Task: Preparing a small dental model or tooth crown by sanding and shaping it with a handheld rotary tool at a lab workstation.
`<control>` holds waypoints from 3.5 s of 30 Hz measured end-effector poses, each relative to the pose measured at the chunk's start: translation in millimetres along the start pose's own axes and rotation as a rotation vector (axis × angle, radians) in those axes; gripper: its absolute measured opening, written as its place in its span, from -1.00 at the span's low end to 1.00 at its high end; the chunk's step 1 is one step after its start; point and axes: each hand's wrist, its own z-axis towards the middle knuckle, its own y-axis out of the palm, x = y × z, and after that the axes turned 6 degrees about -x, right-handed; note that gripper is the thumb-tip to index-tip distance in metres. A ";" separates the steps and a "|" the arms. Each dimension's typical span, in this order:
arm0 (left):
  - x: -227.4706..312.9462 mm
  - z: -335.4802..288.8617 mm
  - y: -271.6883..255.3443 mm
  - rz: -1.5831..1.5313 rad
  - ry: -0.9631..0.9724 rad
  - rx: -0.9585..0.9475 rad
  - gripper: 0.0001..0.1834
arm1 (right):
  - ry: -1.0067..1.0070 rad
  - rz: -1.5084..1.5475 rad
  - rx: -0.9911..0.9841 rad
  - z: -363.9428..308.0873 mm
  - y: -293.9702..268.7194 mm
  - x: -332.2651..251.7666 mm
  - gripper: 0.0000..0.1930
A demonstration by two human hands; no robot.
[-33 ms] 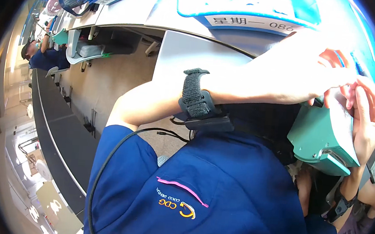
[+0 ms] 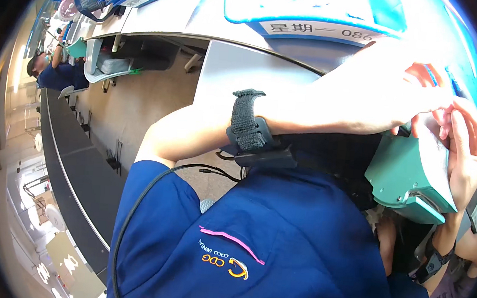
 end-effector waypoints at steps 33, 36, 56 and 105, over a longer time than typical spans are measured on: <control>18.9 2.9 5.3 0.190 -0.258 0.003 -0.68 | 0.027 0.211 0.046 3.5 14.9 -19.0 -0.80; 19.1 0.0 6.3 0.187 -0.193 0.043 -0.69 | -0.040 0.242 0.019 7.4 14.9 -16.3 -0.80; 8.4 -0.8 5.4 0.122 -0.100 0.003 -0.77 | -0.100 0.446 -0.078 9.4 15.0 -13.3 -0.77; 6.8 -2.2 6.9 0.162 -0.015 0.034 -0.57 | -0.061 0.343 -0.121 6.7 9.5 -18.4 -0.80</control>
